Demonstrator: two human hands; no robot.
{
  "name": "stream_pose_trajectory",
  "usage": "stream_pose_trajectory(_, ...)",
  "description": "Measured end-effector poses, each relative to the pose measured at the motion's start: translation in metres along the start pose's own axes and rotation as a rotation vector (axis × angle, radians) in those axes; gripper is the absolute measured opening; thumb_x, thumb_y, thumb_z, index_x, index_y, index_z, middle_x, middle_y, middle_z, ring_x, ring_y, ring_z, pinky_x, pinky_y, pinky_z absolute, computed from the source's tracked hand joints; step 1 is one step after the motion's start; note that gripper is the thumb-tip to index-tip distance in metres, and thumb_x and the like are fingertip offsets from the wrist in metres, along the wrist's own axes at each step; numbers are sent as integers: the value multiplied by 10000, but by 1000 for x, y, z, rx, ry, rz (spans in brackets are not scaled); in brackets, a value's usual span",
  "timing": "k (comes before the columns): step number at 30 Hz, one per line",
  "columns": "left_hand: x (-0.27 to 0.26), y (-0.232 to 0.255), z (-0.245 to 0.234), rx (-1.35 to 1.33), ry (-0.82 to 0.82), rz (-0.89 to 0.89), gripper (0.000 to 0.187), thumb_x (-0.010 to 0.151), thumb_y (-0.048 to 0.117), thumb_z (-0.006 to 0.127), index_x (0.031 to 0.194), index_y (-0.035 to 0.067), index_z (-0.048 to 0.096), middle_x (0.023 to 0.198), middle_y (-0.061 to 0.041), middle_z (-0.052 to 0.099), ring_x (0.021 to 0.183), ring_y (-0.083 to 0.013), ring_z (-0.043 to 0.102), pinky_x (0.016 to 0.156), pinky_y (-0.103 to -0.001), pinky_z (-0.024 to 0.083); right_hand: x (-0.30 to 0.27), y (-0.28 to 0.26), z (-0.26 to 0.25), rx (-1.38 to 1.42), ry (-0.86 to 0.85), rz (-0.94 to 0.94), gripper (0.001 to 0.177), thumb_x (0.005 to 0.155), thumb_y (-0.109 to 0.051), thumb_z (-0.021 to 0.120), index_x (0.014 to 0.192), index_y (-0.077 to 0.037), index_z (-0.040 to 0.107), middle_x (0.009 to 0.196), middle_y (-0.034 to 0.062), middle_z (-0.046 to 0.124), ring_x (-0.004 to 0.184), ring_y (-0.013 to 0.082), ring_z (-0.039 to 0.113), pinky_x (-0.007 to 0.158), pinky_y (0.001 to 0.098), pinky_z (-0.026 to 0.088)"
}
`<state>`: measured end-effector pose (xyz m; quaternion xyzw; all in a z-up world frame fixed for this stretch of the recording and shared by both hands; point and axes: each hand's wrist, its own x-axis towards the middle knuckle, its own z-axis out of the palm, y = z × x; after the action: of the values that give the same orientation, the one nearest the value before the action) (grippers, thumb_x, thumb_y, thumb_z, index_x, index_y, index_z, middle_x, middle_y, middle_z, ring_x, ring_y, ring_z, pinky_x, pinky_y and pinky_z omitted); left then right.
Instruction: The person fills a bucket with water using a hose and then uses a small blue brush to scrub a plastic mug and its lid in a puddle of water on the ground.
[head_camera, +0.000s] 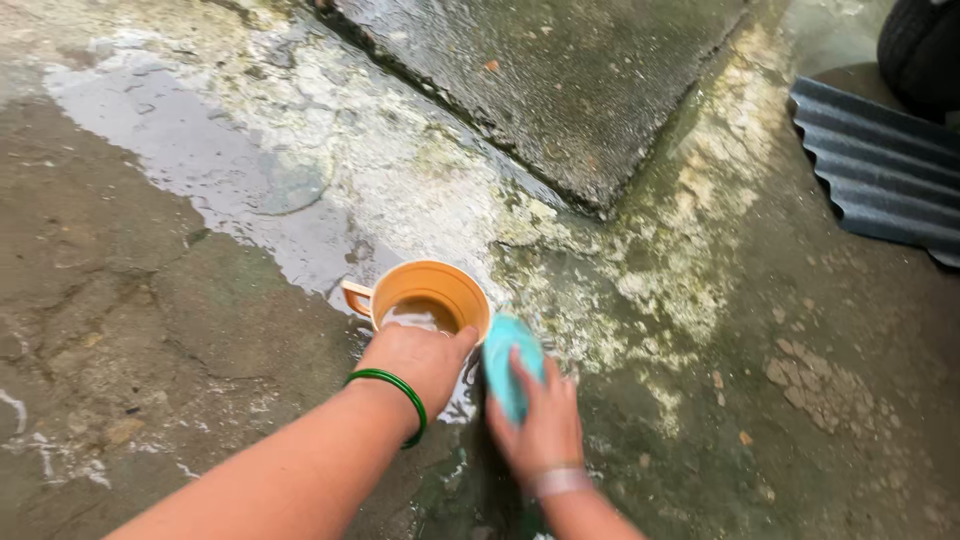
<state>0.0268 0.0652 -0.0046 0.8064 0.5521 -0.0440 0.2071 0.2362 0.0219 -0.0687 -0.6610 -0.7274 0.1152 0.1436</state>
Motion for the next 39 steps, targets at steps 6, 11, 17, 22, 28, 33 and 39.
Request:
stream_pose_trajectory(6, -2, 2, -5, 7, -9, 9, 331, 972, 143, 489, 1294, 210, 536, 933, -109, 751, 888, -319, 734, 770, -476, 545, -15, 34, -8, -100, -23, -220, 763, 739, -350, 788, 1440, -185, 536, 1372, 276, 491, 1210, 471, 515, 1024, 494, 450)
stream_pose_trajectory(11, -1, 0, 2, 60, 47, 17, 390, 922, 115, 510, 1296, 215, 549, 904, -89, 761, 853, -310, 737, 728, -462, 554, 36, 45, 1, -126, -26, 69, 625, 797, -386, 799, 1376, -234, 619, 1482, 240, 462, 1277, 441, 501, 1094, 481, 429)
stream_pose_trajectory(17, 3, 1, 5, 68, 110, 22, 316, 942, 149, 503, 1240, 214, 588, 935, -113, 749, 854, -317, 738, 698, -474, 562, -45, 27, -14, 10, -41, -354, 693, 691, -278, 846, 1357, -232, 659, 1415, 291, 508, 1245, 490, 505, 1060, 518, 401)
stream_pose_trajectory(22, 5, 0, 14, 27, 117, 30, 274, 952, 143, 490, 1199, 197, 595, 923, -114, 754, 857, -320, 739, 716, -482, 555, 31, 36, -9, -41, 52, 29, 651, 762, -330, 848, 1375, -261, 640, 1443, 256, 518, 1284, 455, 510, 1085, 472, 428)
stream_pose_trajectory(28, 2, 0, 0, 59, 45, 19, 304, 920, 155, 526, 1218, 187, 580, 942, -108, 752, 881, -321, 734, 726, -464, 560, -48, 13, -13, 71, -147, -226, 654, 746, -332, 822, 1365, -210, 653, 1408, 288, 502, 1227, 455, 516, 1040, 500, 426)
stream_pose_trajectory(33, 0, 0, 7, 36, 64, 14, 345, 970, 115, 475, 1279, 239, 567, 944, -112, 749, 861, -324, 734, 707, -479, 559, 12, 45, -14, -38, -80, 101, 663, 768, -390, 792, 1389, -236, 618, 1357, 214, 586, 1195, 414, 557, 1082, 470, 451)
stream_pose_trajectory(39, 5, 3, 4, 63, 59, 19, 351, 947, 108, 497, 1270, 222, 572, 960, -98, 755, 902, -317, 730, 738, -474, 563, -13, 8, 2, -96, -7, -7, 668, 709, -364, 850, 1335, -227, 662, 1418, 274, 500, 1257, 465, 491, 1075, 500, 413)
